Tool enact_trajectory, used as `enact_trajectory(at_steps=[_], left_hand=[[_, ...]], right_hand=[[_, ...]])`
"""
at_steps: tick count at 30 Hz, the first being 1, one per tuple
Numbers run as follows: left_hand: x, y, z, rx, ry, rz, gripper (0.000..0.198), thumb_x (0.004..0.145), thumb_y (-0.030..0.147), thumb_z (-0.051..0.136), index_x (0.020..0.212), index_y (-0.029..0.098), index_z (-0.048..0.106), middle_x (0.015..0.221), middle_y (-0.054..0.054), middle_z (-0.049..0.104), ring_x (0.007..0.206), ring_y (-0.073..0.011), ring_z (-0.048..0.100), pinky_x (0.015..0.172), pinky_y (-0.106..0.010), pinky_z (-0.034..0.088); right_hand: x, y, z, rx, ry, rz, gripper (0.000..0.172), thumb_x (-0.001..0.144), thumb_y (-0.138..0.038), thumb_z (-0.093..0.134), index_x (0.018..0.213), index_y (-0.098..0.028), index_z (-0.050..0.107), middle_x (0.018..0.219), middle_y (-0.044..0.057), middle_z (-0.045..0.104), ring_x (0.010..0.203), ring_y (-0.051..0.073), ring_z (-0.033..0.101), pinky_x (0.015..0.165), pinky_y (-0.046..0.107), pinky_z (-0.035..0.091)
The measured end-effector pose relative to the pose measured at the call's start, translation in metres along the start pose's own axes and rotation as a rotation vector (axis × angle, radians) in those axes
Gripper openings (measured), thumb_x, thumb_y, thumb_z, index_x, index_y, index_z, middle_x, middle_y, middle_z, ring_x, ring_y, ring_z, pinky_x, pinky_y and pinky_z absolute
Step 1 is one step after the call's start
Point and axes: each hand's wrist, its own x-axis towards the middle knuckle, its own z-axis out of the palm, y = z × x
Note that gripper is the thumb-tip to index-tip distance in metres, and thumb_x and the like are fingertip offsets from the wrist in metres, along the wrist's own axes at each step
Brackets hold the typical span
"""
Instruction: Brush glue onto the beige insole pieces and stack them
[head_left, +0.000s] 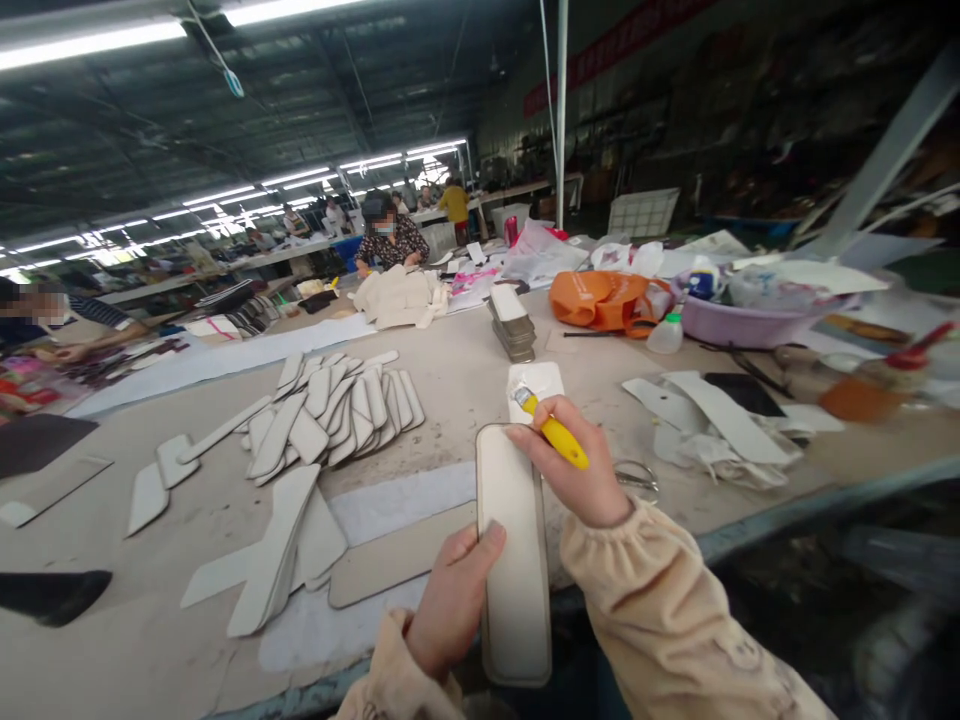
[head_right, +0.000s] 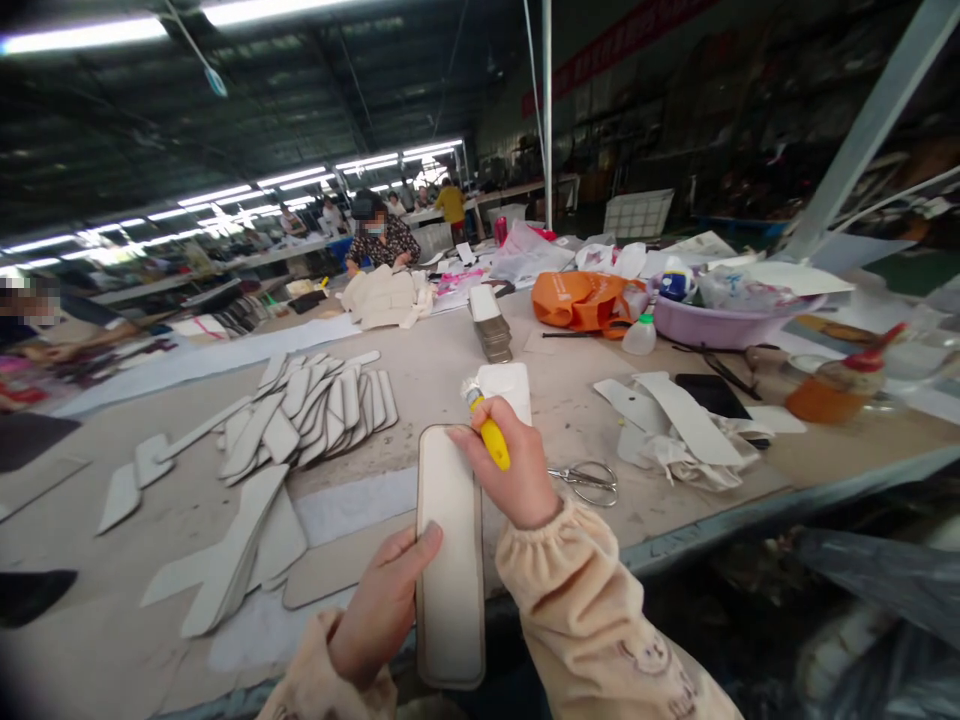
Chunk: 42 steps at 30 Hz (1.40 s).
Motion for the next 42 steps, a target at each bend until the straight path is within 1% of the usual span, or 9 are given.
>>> enact_trajectory(at_steps=[4, 8, 17, 20, 23, 26, 29, 36, 42], left_hand=[[-0.002, -0.002, -0.004, 0.005, -0.018, 0.007, 0.048, 0.081, 0.050, 0.063, 0.105, 0.010, 0.068, 0.076, -0.008, 0.070, 0.062, -0.0161, 0.059, 0.056, -0.024, 0.041], [-0.002, 0.000, -0.010, 0.054, -0.008, 0.028, 0.055, 0.078, 0.056, 0.063, 0.107, 0.009, 0.067, 0.072, -0.007, 0.069, 0.059, -0.0155, 0.056, 0.053, -0.024, 0.039], [0.000, 0.001, -0.024, 0.010, -0.057, 0.014, 0.042, 0.084, 0.044, 0.062, 0.107, 0.010, 0.066, 0.071, -0.006, 0.068, 0.054, -0.0125, 0.055, 0.050, -0.023, 0.040], [-0.002, 0.002, -0.028, -0.104, -0.118, -0.006, 0.039, 0.083, 0.041, 0.064, 0.103, 0.008, 0.068, 0.076, -0.010, 0.071, 0.061, -0.0169, 0.063, 0.057, -0.026, 0.047], [-0.007, 0.000, -0.035, -0.226, -0.255, -0.074, 0.041, 0.080, 0.041, 0.065, 0.104, 0.007, 0.067, 0.085, -0.016, 0.072, 0.074, -0.0250, 0.069, 0.068, -0.033, 0.052], [-0.011, -0.008, -0.045, -0.322, -0.378, -0.183, 0.045, 0.078, 0.038, 0.066, 0.111, 0.007, 0.064, 0.095, -0.020, 0.072, 0.085, -0.0313, 0.070, 0.078, -0.042, 0.053], [-0.015, -0.015, -0.052, -0.385, -0.421, -0.279, 0.047, 0.076, 0.034, 0.067, 0.115, 0.008, 0.062, 0.103, -0.021, 0.071, 0.092, -0.0335, 0.069, 0.084, -0.045, 0.052], [-0.025, -0.027, -0.055, -0.247, -0.383, -0.327, 0.047, 0.074, 0.033, 0.074, 0.112, 0.008, 0.063, 0.106, -0.020, 0.070, 0.092, -0.0316, 0.070, 0.076, -0.037, 0.054], [-0.024, -0.034, -0.056, -0.216, -0.383, -0.322, 0.045, 0.072, 0.035, 0.076, 0.105, 0.007, 0.066, 0.099, -0.019, 0.072, 0.083, -0.0278, 0.071, 0.073, -0.033, 0.055]], right_hand=[[-0.003, 0.003, 0.007, 0.080, -0.076, 0.051, 0.033, 0.076, -0.038, 0.072, 0.087, -0.024, 0.044, 0.067, -0.008, 0.040, 0.056, 0.008, 0.035, 0.055, 0.022, 0.032], [-0.004, 0.006, 0.016, 0.150, -0.042, 0.119, 0.036, 0.074, -0.039, 0.074, 0.083, -0.024, 0.042, 0.064, -0.009, 0.035, 0.055, 0.008, 0.031, 0.052, 0.023, 0.027], [-0.004, 0.002, 0.029, 0.100, -0.016, 0.123, 0.033, 0.074, -0.034, 0.073, 0.084, -0.025, 0.043, 0.062, -0.010, 0.035, 0.052, 0.008, 0.033, 0.051, 0.023, 0.028], [-0.003, 0.002, 0.031, 0.085, 0.007, 0.107, 0.031, 0.074, -0.033, 0.073, 0.084, -0.024, 0.044, 0.062, -0.009, 0.035, 0.052, 0.008, 0.032, 0.051, 0.023, 0.029], [-0.001, 0.003, 0.032, 0.063, 0.057, 0.083, 0.032, 0.072, -0.032, 0.074, 0.081, -0.023, 0.045, 0.062, -0.009, 0.036, 0.053, 0.008, 0.032, 0.052, 0.024, 0.029], [0.002, 0.007, 0.032, 0.039, 0.079, 0.082, 0.034, 0.069, -0.030, 0.075, 0.080, -0.023, 0.044, 0.058, -0.010, 0.036, 0.051, 0.008, 0.033, 0.052, 0.024, 0.029], [0.006, 0.014, 0.031, 0.031, 0.089, 0.091, 0.035, 0.067, -0.029, 0.076, 0.080, -0.023, 0.043, 0.056, -0.011, 0.035, 0.050, 0.007, 0.033, 0.053, 0.024, 0.030], [0.009, 0.018, 0.032, 0.022, 0.087, 0.124, 0.035, 0.068, -0.034, 0.074, 0.081, -0.024, 0.043, 0.059, -0.009, 0.036, 0.052, 0.008, 0.033, 0.054, 0.025, 0.031], [0.007, 0.014, 0.034, 0.085, 0.063, 0.147, 0.033, 0.069, -0.029, 0.074, 0.080, -0.024, 0.043, 0.058, -0.010, 0.035, 0.051, 0.008, 0.033, 0.053, 0.025, 0.028]])
